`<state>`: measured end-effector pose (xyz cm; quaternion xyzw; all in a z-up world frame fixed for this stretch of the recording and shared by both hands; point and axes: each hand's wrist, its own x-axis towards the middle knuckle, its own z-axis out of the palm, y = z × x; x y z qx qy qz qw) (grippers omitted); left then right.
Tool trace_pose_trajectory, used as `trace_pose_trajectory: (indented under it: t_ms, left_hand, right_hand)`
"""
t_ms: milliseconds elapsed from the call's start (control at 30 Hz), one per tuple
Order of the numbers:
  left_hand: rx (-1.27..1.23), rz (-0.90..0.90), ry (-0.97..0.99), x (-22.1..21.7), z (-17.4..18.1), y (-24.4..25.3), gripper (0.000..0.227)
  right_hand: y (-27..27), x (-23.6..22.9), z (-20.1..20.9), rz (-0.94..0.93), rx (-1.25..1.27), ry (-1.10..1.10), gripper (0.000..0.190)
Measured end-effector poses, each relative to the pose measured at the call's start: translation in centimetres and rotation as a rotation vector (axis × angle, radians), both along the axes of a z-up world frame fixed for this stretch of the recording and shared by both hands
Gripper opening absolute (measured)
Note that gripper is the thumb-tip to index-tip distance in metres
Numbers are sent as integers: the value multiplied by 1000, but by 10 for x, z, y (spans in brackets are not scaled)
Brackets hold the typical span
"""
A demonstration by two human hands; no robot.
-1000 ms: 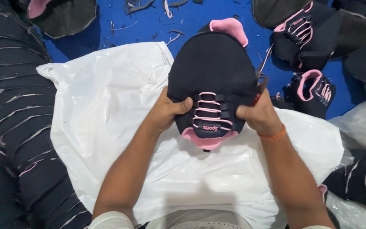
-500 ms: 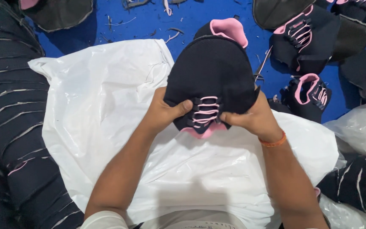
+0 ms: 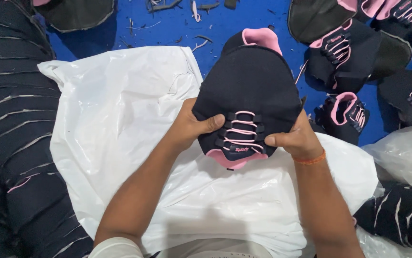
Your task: The person sits on a blue floor surrounded by black shoes with pink interiors. They pick up a shoe, use scissors to trim excess threads and fabric from the edges and laces, and then place the shoe aside. This process is repeated for several shoes.
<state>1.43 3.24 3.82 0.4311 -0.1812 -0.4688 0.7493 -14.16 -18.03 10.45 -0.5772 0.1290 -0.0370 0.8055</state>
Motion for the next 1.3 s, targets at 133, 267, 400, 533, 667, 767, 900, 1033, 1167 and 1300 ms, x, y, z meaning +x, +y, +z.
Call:
trace_pose_trajectory:
  t_ms: [133,267,400,533,667,767,900,1033,1167,1300]
  left_hand:
    - [12,-13,-40,0,0,1,57]
    - [15,-27,-60,-2,0,2,55]
    - [16,-41,-71,0,0,4,53]
    - [65,-52,-124,4,3,7,44]
    - [157,-8,-348,15,15,6,29]
    - [251,236,-849,17,30,5,16]
    - [270,643,-1406,9,47,8,14]
    - [123,731,-1640,4,45,9,24]
    - [47,684,-1706,-2,32,5,29]
    - [2,799,-1778,-9,20,2,33]
  right_hand:
    - [-7,-7,-7,-27,-12,2,91]
    - [-10,-12,-12,-60,4,25,88]
    - [-14,-18,-20,-72,-14,22,82]
    - [-9,-9,-9,-112,-76,9,73]
    - [-11,-2,-8,-159,-141,17,62]
    - [-10,6,-12,-274,-212,41,43]
    - [-11,11,-20,-445,-183,57,42]
    - [4,20,1,-254,291,-54,74]
    - [5,13,-3,-189,219,8,75]
    - [-6,-6,-26,-234,113,42,60]
